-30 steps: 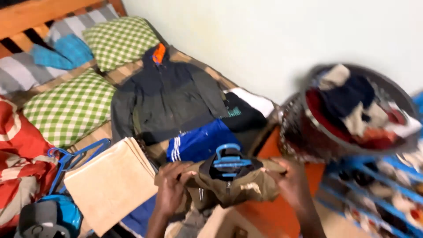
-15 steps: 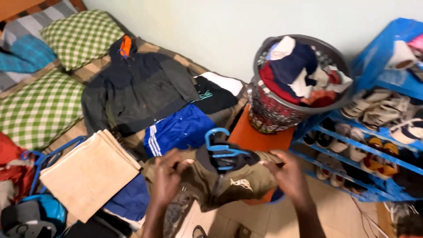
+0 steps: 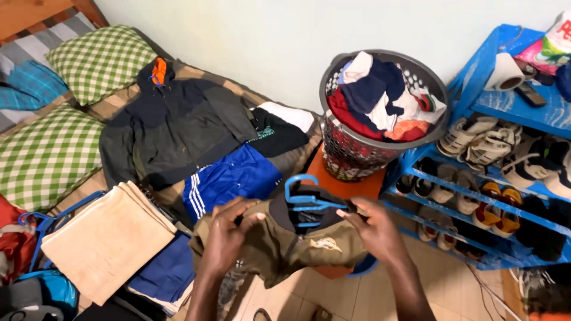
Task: Organizing and sorting various clothing items from a bed into a storage rack.
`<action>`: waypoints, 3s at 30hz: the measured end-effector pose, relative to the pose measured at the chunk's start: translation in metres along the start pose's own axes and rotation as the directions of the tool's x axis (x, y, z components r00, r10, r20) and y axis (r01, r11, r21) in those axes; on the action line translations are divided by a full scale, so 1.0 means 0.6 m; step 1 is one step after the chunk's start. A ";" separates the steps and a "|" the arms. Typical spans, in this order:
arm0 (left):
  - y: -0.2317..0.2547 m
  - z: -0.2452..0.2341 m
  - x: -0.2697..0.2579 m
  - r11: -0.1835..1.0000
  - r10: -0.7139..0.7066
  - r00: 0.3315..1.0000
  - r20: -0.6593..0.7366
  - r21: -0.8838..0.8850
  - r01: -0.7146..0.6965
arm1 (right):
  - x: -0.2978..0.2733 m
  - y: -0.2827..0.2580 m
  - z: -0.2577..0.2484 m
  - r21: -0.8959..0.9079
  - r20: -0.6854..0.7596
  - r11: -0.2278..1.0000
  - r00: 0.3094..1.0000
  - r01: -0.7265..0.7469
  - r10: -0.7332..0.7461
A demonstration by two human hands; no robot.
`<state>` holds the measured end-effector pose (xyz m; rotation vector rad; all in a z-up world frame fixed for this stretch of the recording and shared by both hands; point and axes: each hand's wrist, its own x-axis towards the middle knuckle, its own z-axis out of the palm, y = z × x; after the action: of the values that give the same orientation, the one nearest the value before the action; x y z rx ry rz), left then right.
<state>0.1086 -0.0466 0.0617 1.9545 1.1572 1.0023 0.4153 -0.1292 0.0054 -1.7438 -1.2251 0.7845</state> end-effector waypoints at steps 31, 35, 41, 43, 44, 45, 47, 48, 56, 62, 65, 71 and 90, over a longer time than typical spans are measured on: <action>-0.046 0.063 0.014 0.990 -0.004 1.000 0.021 0.142 0.001 | -0.031 -0.070 -0.008 -0.237 -0.057 0.970 0.997 -0.055 0.043; -0.054 0.036 0.023 0.977 -0.214 0.976 0.032 -0.005 0.214 | -0.034 0.046 -0.046 0.198 0.210 0.952 0.959 -0.232 0.190; -0.045 0.008 0.016 0.983 0.044 0.999 -0.021 0.182 -0.039 | -0.048 0.104 -0.075 0.059 0.113 0.941 0.939 -0.332 0.324; -0.047 0.004 0.011 0.996 0.002 1.000 -0.002 0.085 -0.002 | -0.051 0.088 -0.070 0.051 0.082 0.946 0.946 -0.319 0.314; -0.048 0.002 0.009 0.999 -0.038 0.999 0.018 -0.011 0.038 | -0.053 0.079 -0.069 0.042 0.053 0.952 0.952 -0.302 0.300; -0.046 0.000 0.008 0.999 -0.038 0.999 0.021 -0.015 0.038 | -0.059 0.069 -0.068 0.039 0.050 0.952 0.952 -0.305 0.303; -0.043 -0.009 0.007 0.998 -0.053 0.998 0.033 -0.042 0.055 | -0.067 0.047 -0.062 -0.201 -0.103 0.965 0.983 -0.171 0.153; -0.035 -0.011 0.009 0.997 -0.056 0.998 0.030 -0.042 0.057 | -0.067 0.042 -0.063 -0.203 -0.099 0.964 0.983 -0.169 0.152; -0.011 -0.013 0.006 0.968 -0.246 0.964 0.102 -0.013 0.249 | -0.089 -0.020 -0.026 -0.271 -0.188 0.930 0.961 -0.249 0.203; -0.037 0.022 -0.011 0.964 -0.266 0.945 0.188 0.067 0.258 | -0.131 0.048 0.039 -0.221 -0.326 0.969 0.945 -0.106 0.029; -0.023 0.029 -0.010 0.993 -0.109 0.965 0.239 -0.025 0.118 | -0.178 0.056 0.025 -0.046 -0.333 0.994 0.940 -0.101 0.080; -0.025 0.048 -0.009 0.977 0.069 0.842 0.535 -0.207 0.051 | -0.263 0.018 -0.045 0.152 -0.404 0.964 0.876 -0.220 0.263; 0.251 0.429 -0.185 0.934 0.178 0.750 0.637 -0.350 0.075 | -0.555 0.205 -0.364 0.093 -0.830 0.946 0.501 -0.309 0.245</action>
<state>0.3548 -0.2448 0.0252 1.8090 0.4711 0.4136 0.5435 -0.5260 0.0012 -2.0201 -0.2942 -0.0176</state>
